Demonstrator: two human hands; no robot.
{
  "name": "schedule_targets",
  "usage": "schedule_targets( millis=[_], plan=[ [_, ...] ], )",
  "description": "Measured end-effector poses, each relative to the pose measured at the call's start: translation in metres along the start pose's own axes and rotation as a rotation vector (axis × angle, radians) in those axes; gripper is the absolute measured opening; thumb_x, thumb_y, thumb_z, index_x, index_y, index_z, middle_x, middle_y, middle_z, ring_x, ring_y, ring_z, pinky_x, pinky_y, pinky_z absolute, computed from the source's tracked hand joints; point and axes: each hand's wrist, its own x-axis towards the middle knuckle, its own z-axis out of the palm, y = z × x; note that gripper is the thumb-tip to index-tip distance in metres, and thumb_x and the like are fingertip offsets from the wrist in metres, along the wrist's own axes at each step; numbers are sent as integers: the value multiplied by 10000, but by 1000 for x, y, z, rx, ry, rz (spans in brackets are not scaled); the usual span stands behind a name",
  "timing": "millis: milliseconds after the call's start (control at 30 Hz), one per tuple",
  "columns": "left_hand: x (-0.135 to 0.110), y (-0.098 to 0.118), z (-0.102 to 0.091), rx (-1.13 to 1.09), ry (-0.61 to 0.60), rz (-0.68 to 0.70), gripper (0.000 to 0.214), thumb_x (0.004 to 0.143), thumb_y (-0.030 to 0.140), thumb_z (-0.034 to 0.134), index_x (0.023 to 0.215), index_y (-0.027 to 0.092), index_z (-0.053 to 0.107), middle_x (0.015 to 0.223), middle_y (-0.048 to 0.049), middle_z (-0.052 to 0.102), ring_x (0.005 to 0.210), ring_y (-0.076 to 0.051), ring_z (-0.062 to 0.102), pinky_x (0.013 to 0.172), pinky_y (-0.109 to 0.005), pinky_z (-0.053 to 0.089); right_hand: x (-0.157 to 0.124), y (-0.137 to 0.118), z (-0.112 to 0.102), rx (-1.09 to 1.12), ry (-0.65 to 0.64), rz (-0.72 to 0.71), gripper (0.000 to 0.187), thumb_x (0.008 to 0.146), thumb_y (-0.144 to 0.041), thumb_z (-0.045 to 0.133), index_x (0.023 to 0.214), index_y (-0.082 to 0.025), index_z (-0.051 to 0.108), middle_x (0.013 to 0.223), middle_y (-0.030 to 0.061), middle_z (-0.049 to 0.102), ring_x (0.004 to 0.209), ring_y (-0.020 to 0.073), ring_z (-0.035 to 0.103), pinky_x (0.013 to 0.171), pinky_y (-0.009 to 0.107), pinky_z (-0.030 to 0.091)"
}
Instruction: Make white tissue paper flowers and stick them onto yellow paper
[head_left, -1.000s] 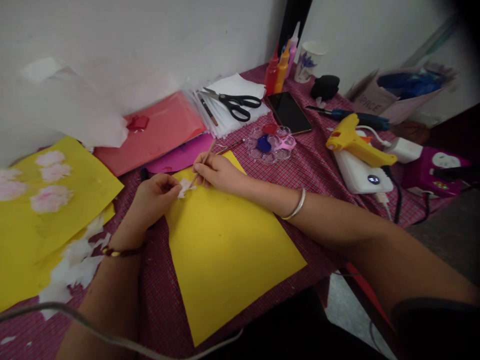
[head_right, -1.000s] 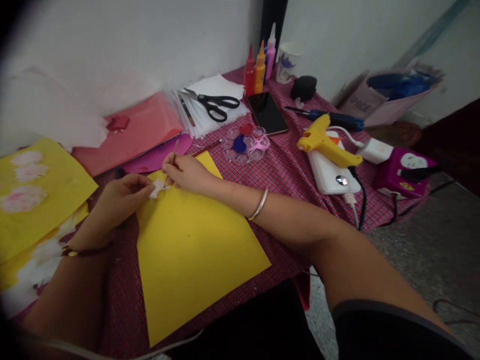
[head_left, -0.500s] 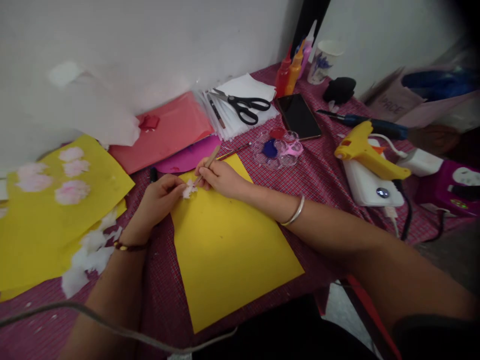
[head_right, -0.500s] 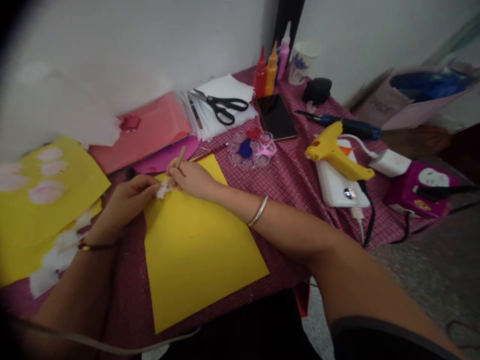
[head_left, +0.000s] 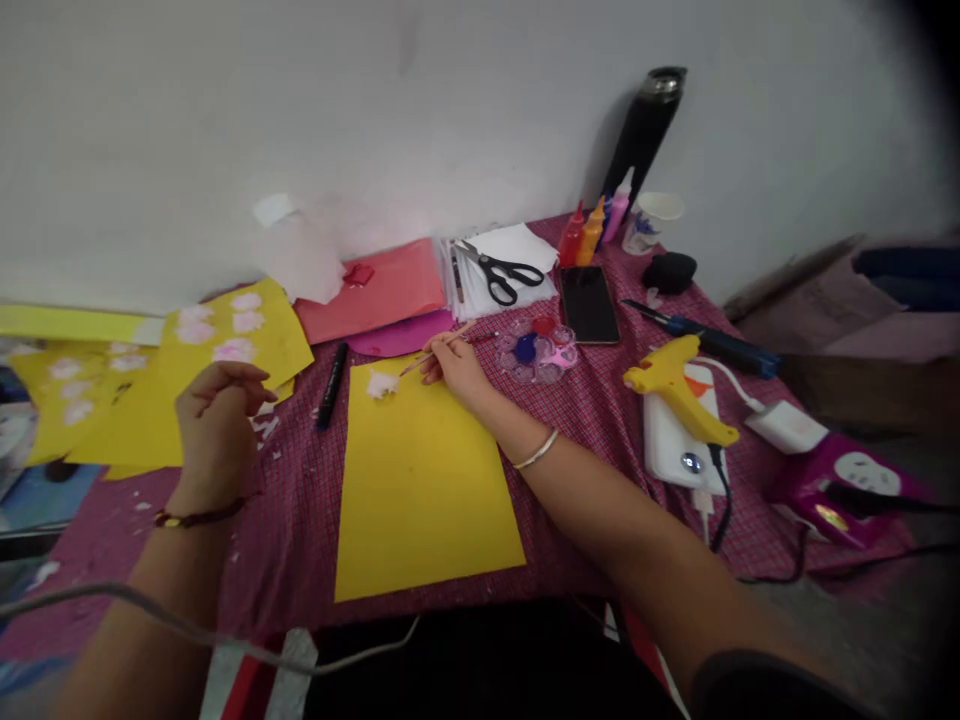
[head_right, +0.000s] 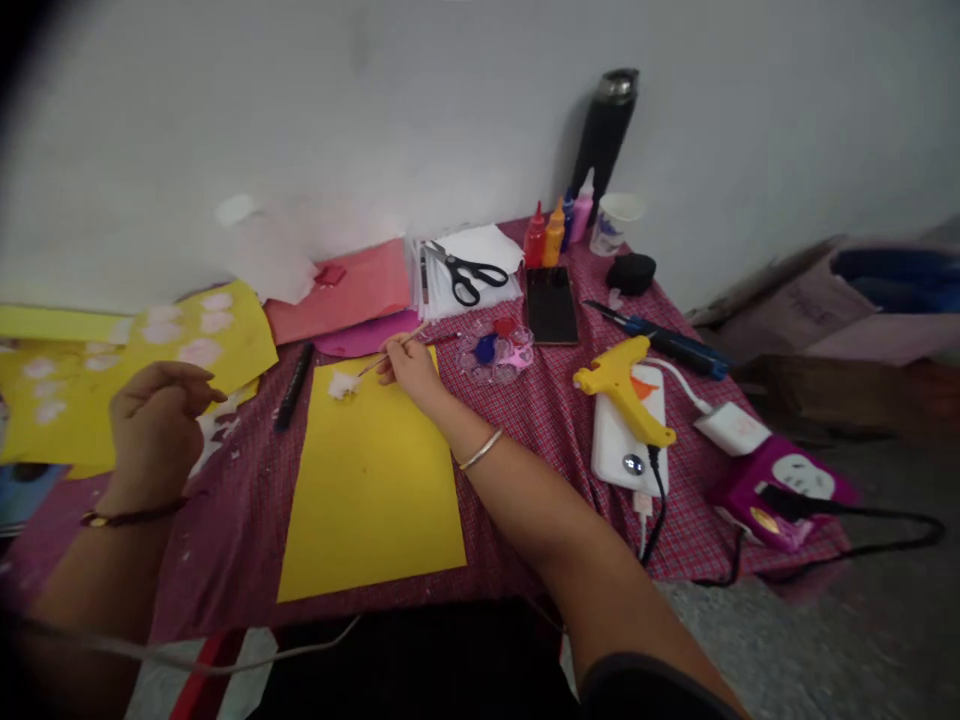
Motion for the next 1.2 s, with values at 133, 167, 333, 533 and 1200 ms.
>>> schedule_targets(
  millis=[133, 167, 333, 533, 1200],
  plan=[
    [-18, -2, -12, 38, -74, -141, 131, 649, 200, 533, 713, 155, 638, 607, 3, 601, 634, -145, 559, 609, -252, 404, -3, 5, -6, -28, -32, -63, 128, 907, -192, 496, 785, -163, 522, 498, -52, 587, 384, 76, 540, 409, 155, 452],
    [-20, 0, -22, 94, -95, -126, 123, 681, 234, 556, 710, 155, 646, 651, -6, 625, 669, -147, 565, 638, -258, 415, -3, 6, -7, -31, -27, -91, 124, 896, -211, 516, 782, -165, 528, 502, -50, 593, 389, 72, 545, 407, 146, 442],
    [-22, 9, -116, 258, 131, 23, 170, 779, 234, 491, 662, 172, 598, 717, 11, 615, 747, -130, 566, 773, -265, 443, -3, 10, -11, -55, -60, -148, 107, 849, -257, 560, 783, -174, 553, 529, -37, 623, 396, 68, 545, 406, 149, 425],
    [-20, -45, -187, 85, 288, 64, 246, 750, 183, 460, 505, 198, 452, 514, 39, 481, 565, -132, 534, 666, -284, 483, -2, 5, -15, 8, -25, -133, 120, 824, -285, 613, 792, -179, 566, 559, -20, 641, 429, 78, 555, 513, 194, 512],
    [60, -102, -120, 563, -629, 352, 297, 757, 257, 564, 1003, 200, 721, 915, -95, 643, 903, -253, 587, 853, -388, 443, -9, 4, -14, -23, 99, -163, 99, 835, -276, 576, 782, -197, 602, 605, 1, 633, 486, 82, 547, 575, 211, 512]
  ],
)
